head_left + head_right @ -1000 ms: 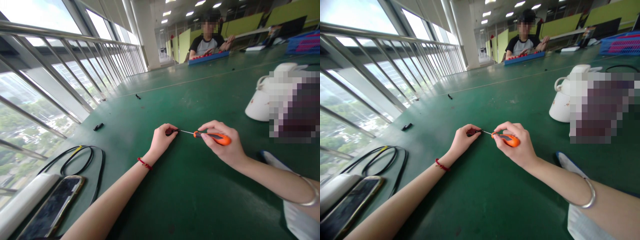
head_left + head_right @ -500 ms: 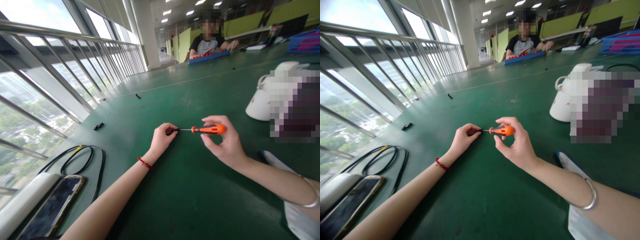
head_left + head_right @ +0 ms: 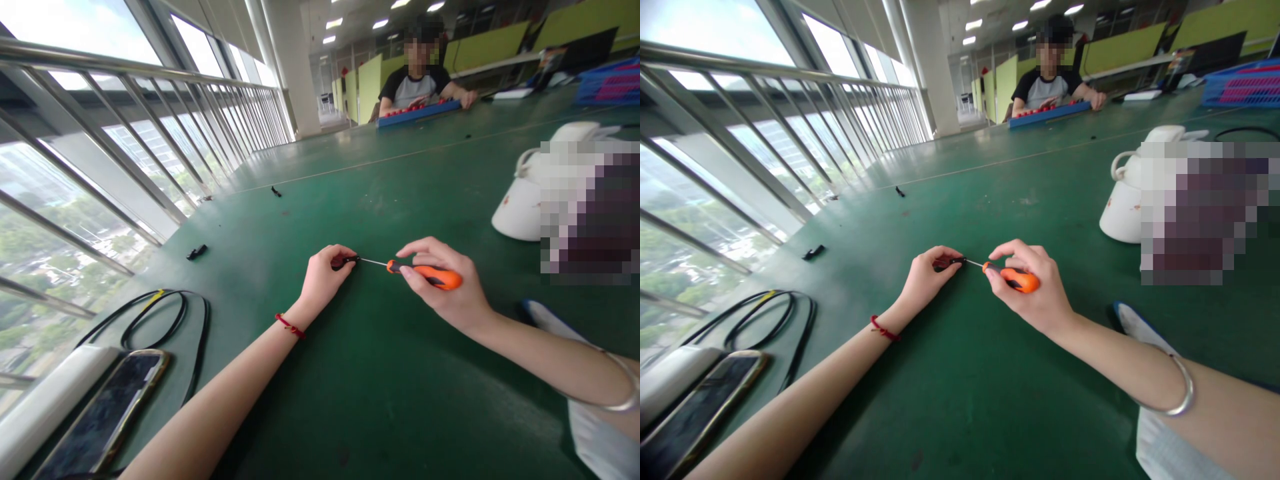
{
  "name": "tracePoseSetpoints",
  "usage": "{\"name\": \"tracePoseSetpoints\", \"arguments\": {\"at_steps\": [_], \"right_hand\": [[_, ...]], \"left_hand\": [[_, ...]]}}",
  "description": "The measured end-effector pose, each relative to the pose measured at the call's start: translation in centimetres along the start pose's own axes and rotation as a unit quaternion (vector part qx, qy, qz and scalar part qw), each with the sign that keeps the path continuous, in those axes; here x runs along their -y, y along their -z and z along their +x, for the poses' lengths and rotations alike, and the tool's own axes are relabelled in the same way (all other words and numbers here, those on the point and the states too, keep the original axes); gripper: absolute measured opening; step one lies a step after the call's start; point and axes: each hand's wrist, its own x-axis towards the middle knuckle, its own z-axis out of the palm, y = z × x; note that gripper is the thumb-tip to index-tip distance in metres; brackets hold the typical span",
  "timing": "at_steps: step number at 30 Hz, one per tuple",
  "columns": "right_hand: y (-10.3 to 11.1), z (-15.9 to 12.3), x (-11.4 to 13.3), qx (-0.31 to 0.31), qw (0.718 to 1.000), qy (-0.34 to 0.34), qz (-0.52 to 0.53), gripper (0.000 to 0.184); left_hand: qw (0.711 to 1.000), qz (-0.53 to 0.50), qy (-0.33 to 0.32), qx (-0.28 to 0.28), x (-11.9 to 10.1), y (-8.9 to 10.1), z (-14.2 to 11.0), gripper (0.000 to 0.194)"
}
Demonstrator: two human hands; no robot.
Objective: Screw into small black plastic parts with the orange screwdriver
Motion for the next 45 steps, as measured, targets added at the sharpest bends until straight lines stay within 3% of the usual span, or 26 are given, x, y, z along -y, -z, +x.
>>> {"name": "tracePoseSetpoints", "arguments": {"at_steps": [2, 7, 12, 17, 22, 29, 36, 45], "right_hand": [[0.0, -0.04, 0.0, 0.0, 1.0, 0.0, -0.006, 0.009], [-0.06, -0.04, -0.08, -0.038, 0.999, 0.025, 0.018, 0.035], [0.03, 0.02, 0.14, 0.011, 1.0, -0.001, -0.003, 0.008], [-0.1, 0.07, -0.17, -0.044, 0.999, 0.022, 0.014, 0.032], [0.0, 0.11, 0.0, 0.037, 0.999, 0.018, -0.018, 0.004], [0.26, -0.12, 0.09, -0.02, 0.999, 0.033, -0.022, 0.007], [0.31, -0.12, 0.54, 0.021, 0.995, 0.097, -0.02, 0.009], [0.11, -0.17, 0.29, 0.041, 0.996, 0.082, -0.022, 0.009]], "left_hand": [[1.0, 0.006, -0.004, -0.002, 0.02, 0.02, 0.02, 0.014], [1.0, 0.008, 0.0, -0.007, -0.04, 0.06, -0.01, 0.014], [1.0, 0.01, 0.004, -0.007, -0.13, 0.05, -0.07, 0.012], [1.0, 0.012, 0.004, -0.006, -0.21, 0.06, -0.07, 0.011], [1.0, 0.016, -0.002, -0.006, -0.34, 0.07, -0.15, 0.012], [0.999, 0.029, -0.015, -0.012, -0.2, -0.04, -0.2, 0.011], [0.998, 0.057, -0.035, -0.008, -0.3, -0.14, -0.36, 0.016], [0.995, 0.08, -0.055, -0.007, -0.51, -0.21, -0.53, 0.016]]}}
